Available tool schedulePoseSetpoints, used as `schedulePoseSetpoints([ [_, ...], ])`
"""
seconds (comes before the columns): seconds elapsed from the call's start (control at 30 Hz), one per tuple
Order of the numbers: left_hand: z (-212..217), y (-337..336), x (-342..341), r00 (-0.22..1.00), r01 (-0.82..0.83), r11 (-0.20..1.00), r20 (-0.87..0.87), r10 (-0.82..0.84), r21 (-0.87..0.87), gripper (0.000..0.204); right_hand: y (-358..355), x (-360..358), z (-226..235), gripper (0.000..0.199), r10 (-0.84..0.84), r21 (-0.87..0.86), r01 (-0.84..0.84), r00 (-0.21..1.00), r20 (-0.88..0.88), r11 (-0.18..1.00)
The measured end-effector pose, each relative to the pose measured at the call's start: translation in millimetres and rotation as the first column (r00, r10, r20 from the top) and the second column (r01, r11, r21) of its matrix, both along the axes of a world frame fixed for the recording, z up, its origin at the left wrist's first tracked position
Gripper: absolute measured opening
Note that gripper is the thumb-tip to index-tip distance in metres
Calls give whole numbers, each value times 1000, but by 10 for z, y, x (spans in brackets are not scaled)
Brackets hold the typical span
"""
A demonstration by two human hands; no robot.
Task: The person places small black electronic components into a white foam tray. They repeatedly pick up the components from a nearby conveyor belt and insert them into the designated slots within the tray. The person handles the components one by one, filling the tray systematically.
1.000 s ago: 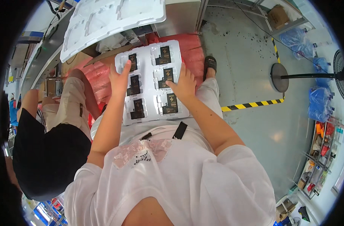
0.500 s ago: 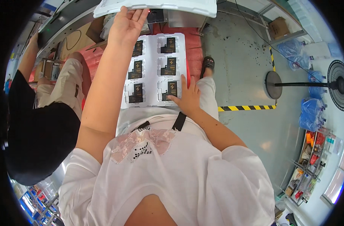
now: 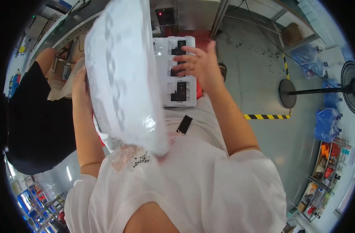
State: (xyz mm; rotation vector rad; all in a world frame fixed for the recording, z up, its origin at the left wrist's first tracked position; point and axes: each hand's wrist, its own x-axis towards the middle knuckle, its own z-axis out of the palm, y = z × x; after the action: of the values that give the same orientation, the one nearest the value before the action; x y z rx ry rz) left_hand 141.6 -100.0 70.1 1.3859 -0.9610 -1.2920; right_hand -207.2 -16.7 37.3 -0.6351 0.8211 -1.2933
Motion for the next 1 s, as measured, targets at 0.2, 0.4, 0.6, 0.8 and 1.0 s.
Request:
schedulePoseSetpoints([
  [0.2, -1075, -365, 579, 677, 191, 981, 728, -110, -29, 31, -115, 224, -227, 64, 293, 137, -268, 931, -220, 954],
  [0.4, -1645, -646, -24, 589, 300, 940, 743, -318, 164, 30, -312, 41, -965, 60, -56, 62, 197, 541, -839, 978],
  [0.6, -1965, -597, -455, 600, 360, 932, 776, -195, -44, 34, -564, -437, -1917, 48, -140, -46, 383, 219, -966, 923],
  [0.8, -1914, -529, -653, 597, 192, 979, 800, -57, -74, 36, -528, -161, -1497, 43, -2, 98, 398, 243, -970, 912],
  [1.0, -1875, -318, -620, 535, 174, 983, 843, -51, -51, 37, -415, -232, -1891, 51, -64, 167, 365, 544, -837, 916],
])
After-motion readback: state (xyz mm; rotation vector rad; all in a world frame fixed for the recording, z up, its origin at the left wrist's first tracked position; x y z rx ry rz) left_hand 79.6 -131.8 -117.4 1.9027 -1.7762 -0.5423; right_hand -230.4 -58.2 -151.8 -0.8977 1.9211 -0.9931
